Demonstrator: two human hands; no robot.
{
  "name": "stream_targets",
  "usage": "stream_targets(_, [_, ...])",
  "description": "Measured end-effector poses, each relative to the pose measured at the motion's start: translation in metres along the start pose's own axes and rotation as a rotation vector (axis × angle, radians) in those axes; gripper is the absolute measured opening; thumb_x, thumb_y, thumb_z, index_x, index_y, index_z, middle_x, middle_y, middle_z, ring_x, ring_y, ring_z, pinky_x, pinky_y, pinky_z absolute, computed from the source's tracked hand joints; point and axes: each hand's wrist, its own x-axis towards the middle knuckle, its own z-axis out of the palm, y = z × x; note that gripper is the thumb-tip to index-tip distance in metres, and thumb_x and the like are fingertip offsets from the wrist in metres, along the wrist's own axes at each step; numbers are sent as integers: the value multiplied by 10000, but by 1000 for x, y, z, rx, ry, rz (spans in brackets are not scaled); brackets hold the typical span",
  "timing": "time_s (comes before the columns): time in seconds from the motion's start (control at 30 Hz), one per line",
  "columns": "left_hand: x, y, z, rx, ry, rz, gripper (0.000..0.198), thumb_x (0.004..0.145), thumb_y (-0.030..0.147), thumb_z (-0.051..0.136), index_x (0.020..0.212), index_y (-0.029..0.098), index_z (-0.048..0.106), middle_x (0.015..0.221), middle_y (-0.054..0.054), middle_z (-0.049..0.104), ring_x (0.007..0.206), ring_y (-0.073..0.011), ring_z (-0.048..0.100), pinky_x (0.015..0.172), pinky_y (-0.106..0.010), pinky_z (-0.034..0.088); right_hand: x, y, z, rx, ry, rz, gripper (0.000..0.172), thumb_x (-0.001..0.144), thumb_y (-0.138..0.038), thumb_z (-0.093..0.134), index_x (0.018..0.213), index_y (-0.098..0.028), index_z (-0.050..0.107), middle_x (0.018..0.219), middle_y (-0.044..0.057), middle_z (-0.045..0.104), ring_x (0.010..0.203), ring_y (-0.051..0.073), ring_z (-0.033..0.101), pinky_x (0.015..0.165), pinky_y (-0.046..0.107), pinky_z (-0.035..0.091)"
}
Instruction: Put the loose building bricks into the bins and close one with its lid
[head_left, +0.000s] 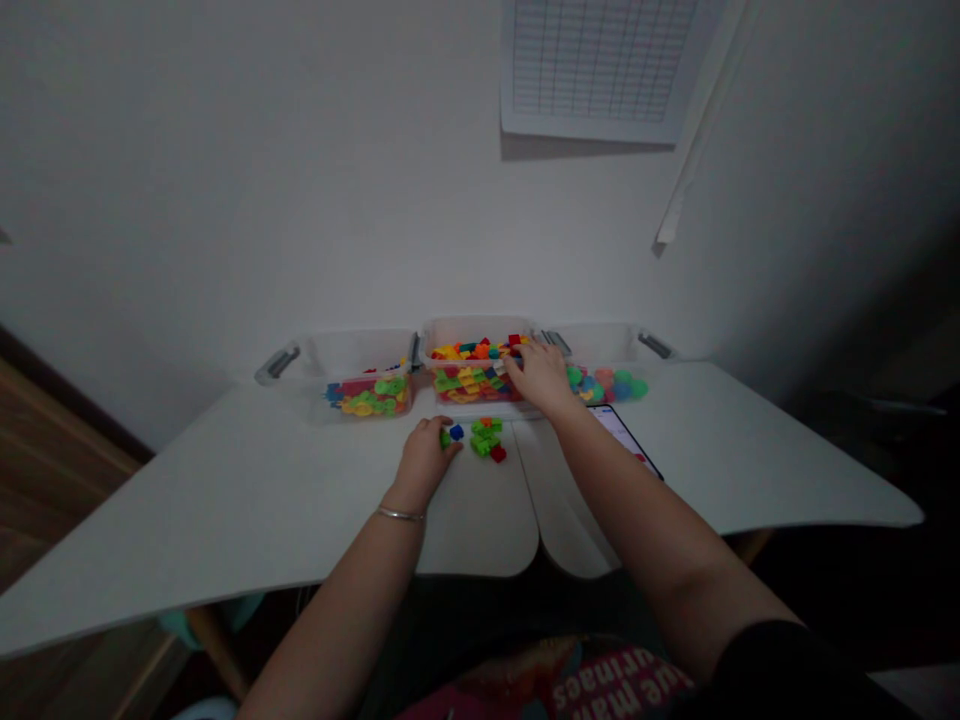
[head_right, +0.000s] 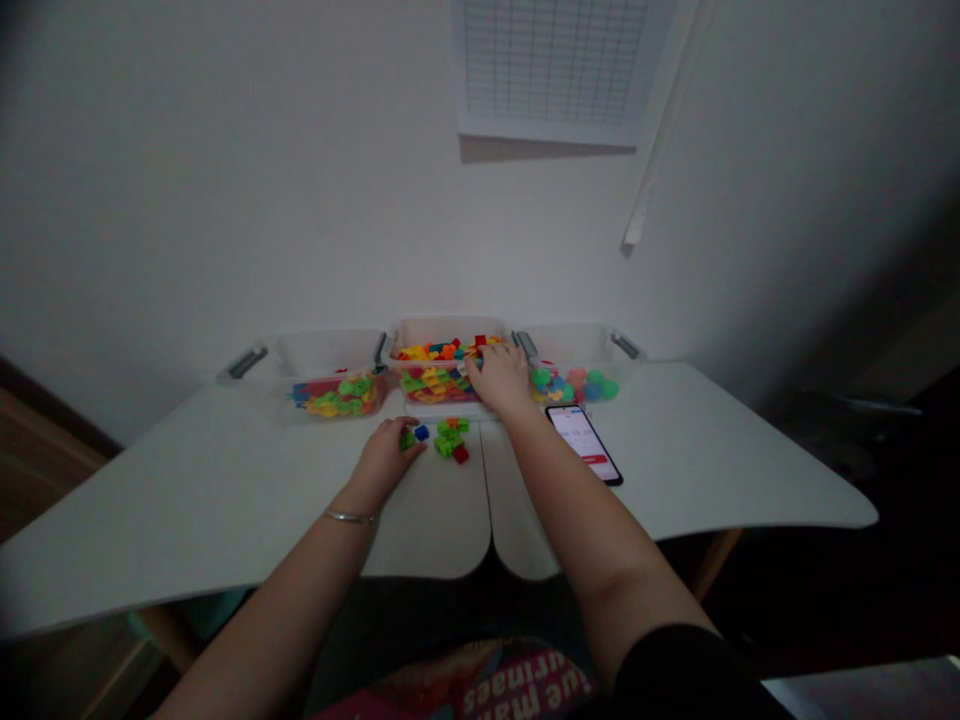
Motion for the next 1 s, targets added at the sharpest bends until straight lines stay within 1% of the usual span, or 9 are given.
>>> stream_targets(0.17, [2, -3, 3, -60, -17, 27, 375, 741, 165, 703, 1100, 145, 597, 1001, -103, 639, 928, -228, 630, 875, -363, 505, 2, -1, 2, -8, -82, 20, 372, 879, -401, 531, 1112, -142, 662, 1248, 173, 608, 1202, 322, 511, 1046, 529, 334])
stream_targets(0.37, [4, -3, 3, -131, 15, 39, 360, 722, 149, 698, 1071, 153, 608, 947, -80, 646, 886, -215, 629, 842, -359, 512, -1, -2, -4, 61, -60, 36, 343, 859, -343, 550, 1132, -157, 642, 1280, 158, 582, 1225, 311, 491, 1067, 510, 331])
stream_targets(0.47, [5, -2, 3, -162, 36, 49, 352, 726, 174, 696, 1067, 159, 607, 937, -74, 649, 870, -212, 625, 829, -368, 515, -2, -5, -12, 108, -2, 27, 358, 835, -278, 551, 1164, -150, 614, 1264, 156, 586, 1202, 301, 500, 1059, 487, 350])
stream_targets(0.57, [5, 0, 2, -195, 62, 56, 364, 723, 192, 706, 1072, 153, 608, 951, -79, 656, 875, -213, 622, 835, -371, 513, -8, -14, -22, 216, 115, 23, 359, 823, -223, 527, 1171, -159, 589, 1243, 138, 590, 1204, 275, 491, 1070, 455, 345])
stream_targets(0.63, [5, 2, 1, -223, 90, 65, 371, 724, 203, 708, 1080, 159, 610, 952, -73, 658, 879, -212, 621, 838, -372, 513, -17, -22, -27, 294, 181, 19, 349, 819, -207, 510, 1160, -182, 578, 1212, 120, 601, 1189, 263, 496, 1061, 452, 353])
stream_targets(0.7, [5, 5, 0, -259, 117, 74, 378, 727, 209, 708, 1090, 166, 609, 953, -67, 659, 881, -207, 623, 837, -369, 518, -31, -31, -26, 359, 200, 20, 318, 822, -213, 501, 1129, -202, 582, 1149, 103, 626, 1131, 258, 528, 1019, 451, 390])
stream_targets(0.73, [5, 6, 0, -277, 127, 79, 385, 726, 208, 710, 1094, 167, 606, 957, -66, 659, 882, -206, 624, 838, -367, 520, -39, -34, -24, 386, 191, 28, 289, 826, -227, 505, 1101, -205, 591, 1106, 98, 642, 1082, 256, 550, 986, 443, 417])
stream_targets(0.83, [5, 9, -1, -324, 141, 112, 411, 724, 188, 712, 1117, 167, 592, 1000, -70, 661, 905, -202, 626, 853, -364, 524, -66, -40, -9, 482, 48, 61, 206, 821, -255, 529, 1000, -206, 619, 989, 82, 673, 952, 235, 599, 895, 401, 477])
stream_targets(1.0, [3, 13, -2, -360, 143, 164, 404, 737, 171, 712, 1121, 175, 585, 1061, -85, 662, 943, -202, 630, 880, -372, 524, -94, -39, 16, 555, -184, 139, 127, 812, -277, 581, 914, -216, 627, 944, 61, 700, 891, 208, 640, 849, 377, 502])
